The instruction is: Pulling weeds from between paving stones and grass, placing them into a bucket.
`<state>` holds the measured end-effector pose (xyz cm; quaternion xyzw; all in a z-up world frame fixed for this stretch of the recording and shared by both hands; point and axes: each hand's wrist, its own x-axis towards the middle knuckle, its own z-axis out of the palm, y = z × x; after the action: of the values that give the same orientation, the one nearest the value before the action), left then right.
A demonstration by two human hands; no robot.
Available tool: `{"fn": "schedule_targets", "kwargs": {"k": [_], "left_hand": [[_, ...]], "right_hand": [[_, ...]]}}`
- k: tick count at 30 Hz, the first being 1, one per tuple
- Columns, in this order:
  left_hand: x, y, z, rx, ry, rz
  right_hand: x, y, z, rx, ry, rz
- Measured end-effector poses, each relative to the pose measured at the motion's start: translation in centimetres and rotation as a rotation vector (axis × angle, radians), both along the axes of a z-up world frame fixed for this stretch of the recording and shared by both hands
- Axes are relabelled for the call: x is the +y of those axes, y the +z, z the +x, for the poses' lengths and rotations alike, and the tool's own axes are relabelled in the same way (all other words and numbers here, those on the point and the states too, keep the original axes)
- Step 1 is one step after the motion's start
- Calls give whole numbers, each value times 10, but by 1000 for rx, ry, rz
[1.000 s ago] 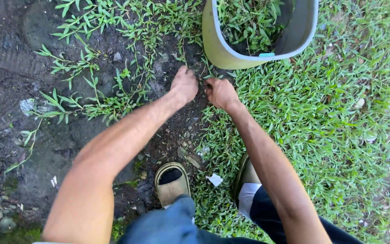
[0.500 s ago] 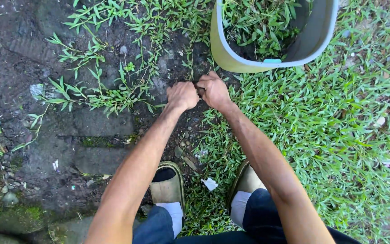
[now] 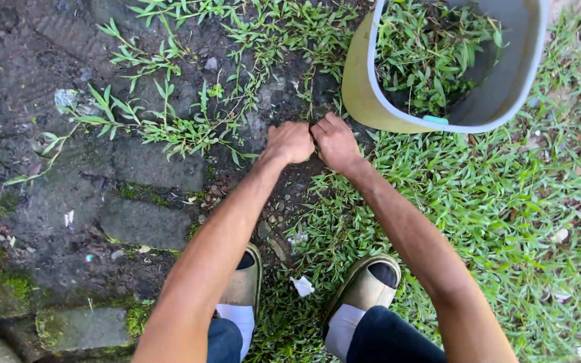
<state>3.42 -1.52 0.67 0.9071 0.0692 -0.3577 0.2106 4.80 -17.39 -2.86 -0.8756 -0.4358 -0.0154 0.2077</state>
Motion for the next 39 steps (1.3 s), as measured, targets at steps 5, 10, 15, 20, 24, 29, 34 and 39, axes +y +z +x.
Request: {"fn": "schedule_targets", "kwargs": {"k": [5, 10, 15, 20, 24, 29, 34, 39], "left_hand": [[7, -20, -19, 103, -11, -102], [3, -22, -15, 76, 110, -238], [17, -23, -16, 93, 99, -212], [7, -16, -13, -3, 31, -192], [15, 15, 26, -139, 140, -252], [66, 72, 43, -27, -11, -110], [84, 160, 48, 2, -98, -121], [78, 218, 74, -269, 6, -319]], "right_hand": [[-8, -14, -18, -34, 74, 19], [-7, -9, -4, 20, 76, 105], [-1, 0, -17, -10, 76, 108], [-9, 1, -10, -11, 56, 154], [5, 17, 14, 8, -154, 287], [25, 85, 47, 177, 87, 75], [31, 185, 56, 573, 16, -36], [-1, 253, 93, 525, -69, -89]]}}
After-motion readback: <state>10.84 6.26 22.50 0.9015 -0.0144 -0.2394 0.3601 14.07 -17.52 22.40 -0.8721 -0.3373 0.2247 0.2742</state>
